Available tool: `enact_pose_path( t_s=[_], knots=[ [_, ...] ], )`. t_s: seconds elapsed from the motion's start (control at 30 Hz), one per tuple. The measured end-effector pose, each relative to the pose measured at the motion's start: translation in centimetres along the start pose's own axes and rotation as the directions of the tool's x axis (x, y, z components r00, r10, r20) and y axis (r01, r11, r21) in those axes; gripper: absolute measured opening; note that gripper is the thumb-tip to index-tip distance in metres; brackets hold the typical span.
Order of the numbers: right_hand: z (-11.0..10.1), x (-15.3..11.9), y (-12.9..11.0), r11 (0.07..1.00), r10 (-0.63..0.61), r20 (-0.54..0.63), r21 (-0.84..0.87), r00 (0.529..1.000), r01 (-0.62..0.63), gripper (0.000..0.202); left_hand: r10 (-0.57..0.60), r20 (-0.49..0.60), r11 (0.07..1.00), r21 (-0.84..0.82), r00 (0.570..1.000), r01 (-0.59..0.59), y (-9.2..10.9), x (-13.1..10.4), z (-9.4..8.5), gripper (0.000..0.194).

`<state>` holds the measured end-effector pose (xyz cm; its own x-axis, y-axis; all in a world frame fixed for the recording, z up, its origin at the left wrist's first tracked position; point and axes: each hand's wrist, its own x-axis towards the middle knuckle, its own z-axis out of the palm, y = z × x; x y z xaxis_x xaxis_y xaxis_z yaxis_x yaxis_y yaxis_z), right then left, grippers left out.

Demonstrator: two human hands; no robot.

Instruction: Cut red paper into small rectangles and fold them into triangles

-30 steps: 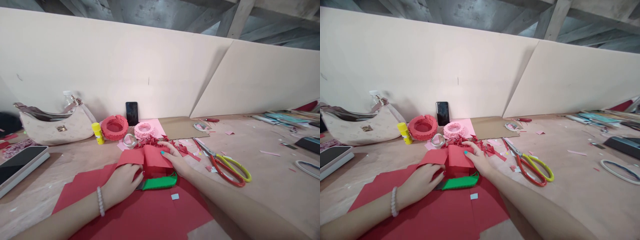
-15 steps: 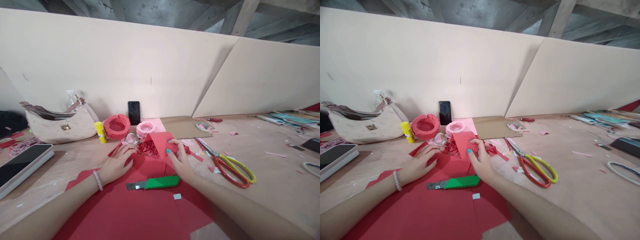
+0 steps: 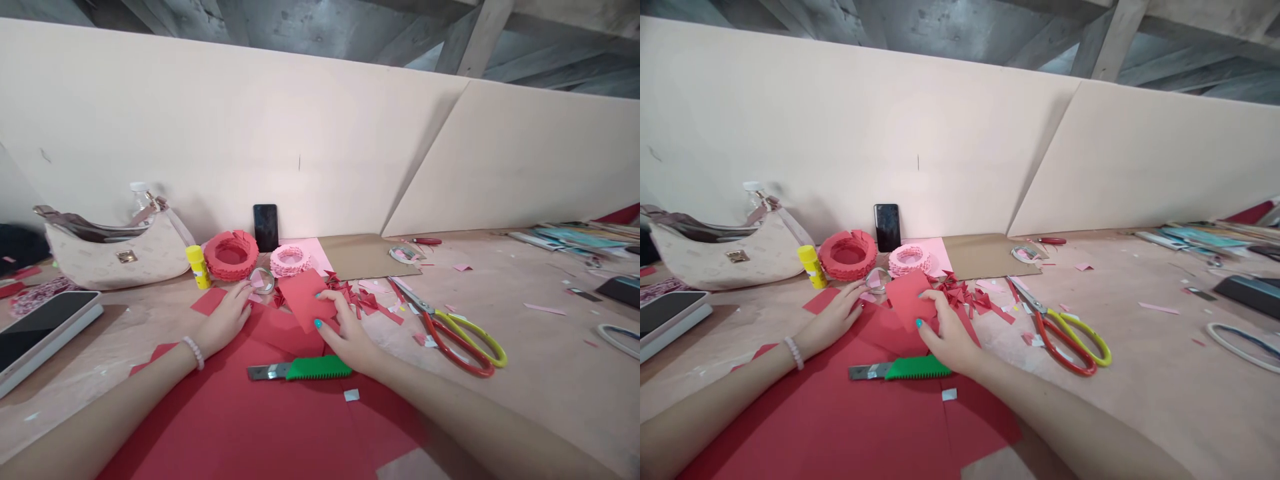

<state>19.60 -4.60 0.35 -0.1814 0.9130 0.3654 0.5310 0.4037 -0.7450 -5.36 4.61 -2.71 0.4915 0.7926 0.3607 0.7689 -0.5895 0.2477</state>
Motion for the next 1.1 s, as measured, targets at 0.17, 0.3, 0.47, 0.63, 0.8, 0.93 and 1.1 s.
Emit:
enact_pose_path(
  t_s=[0.17, 0.3, 0.47, 0.63, 0.8, 0.93, 1.1],
  knots=[
    [0.3, 0.0, 0.3, 0.998, -0.053, 0.035, -0.038, 0.998, 0.055, 0.033, 0.051, 0.058, 0.997, 0.056, 0.997, -0.054, -1.6, 0.5, 1.0, 0.047],
    [0.4, 0.0, 0.3, 0.995, -0.089, 0.066, -0.042, 0.994, 0.092, 0.034, 0.035, 0.011, 0.998, 0.048, 0.999, -0.036, -1.3, 0.6, 0.7, 0.041],
    [0.5, -0.1, 0.3, 0.991, -0.118, 0.097, -0.057, 0.988, 0.124, 0.034, 0.014, -0.016, 0.997, 0.071, 1.0, -0.012, -0.6, 0.6, 0.0, 0.027],
    [0.4, -0.2, 0.4, 0.985, -0.146, 0.102, -0.076, 0.984, 0.154, 0.034, -0.038, -0.068, 0.987, 0.151, 0.997, 0.048, -0.1, 0.3, -0.3, 0.018],
    [0.3, 0.2, 0.2, 0.974, -0.201, 0.121, -0.079, 0.972, 0.211, 0.031, -0.011, -0.158, 0.982, 0.187, 0.987, 0.041, 1.2, 0.0, -0.9, 0.028],
    [0.2, 0.5, -0.8, 0.933, -0.288, 0.3, -0.127, 0.909, 0.337, 0.029, 0.288, -0.169, 0.946, 0.2, 0.943, -0.253, 2.8, -0.4, -1.7, 0.052],
    [0.1, 0.5, -2.6, 0.795, -0.317, 0.556, -0.286, 0.768, 0.535, 0.033, 0.532, 0.002, 0.826, 0.219, 0.846, -0.52, 4.0, -1.0, -2.2, 0.041]
  ],
)
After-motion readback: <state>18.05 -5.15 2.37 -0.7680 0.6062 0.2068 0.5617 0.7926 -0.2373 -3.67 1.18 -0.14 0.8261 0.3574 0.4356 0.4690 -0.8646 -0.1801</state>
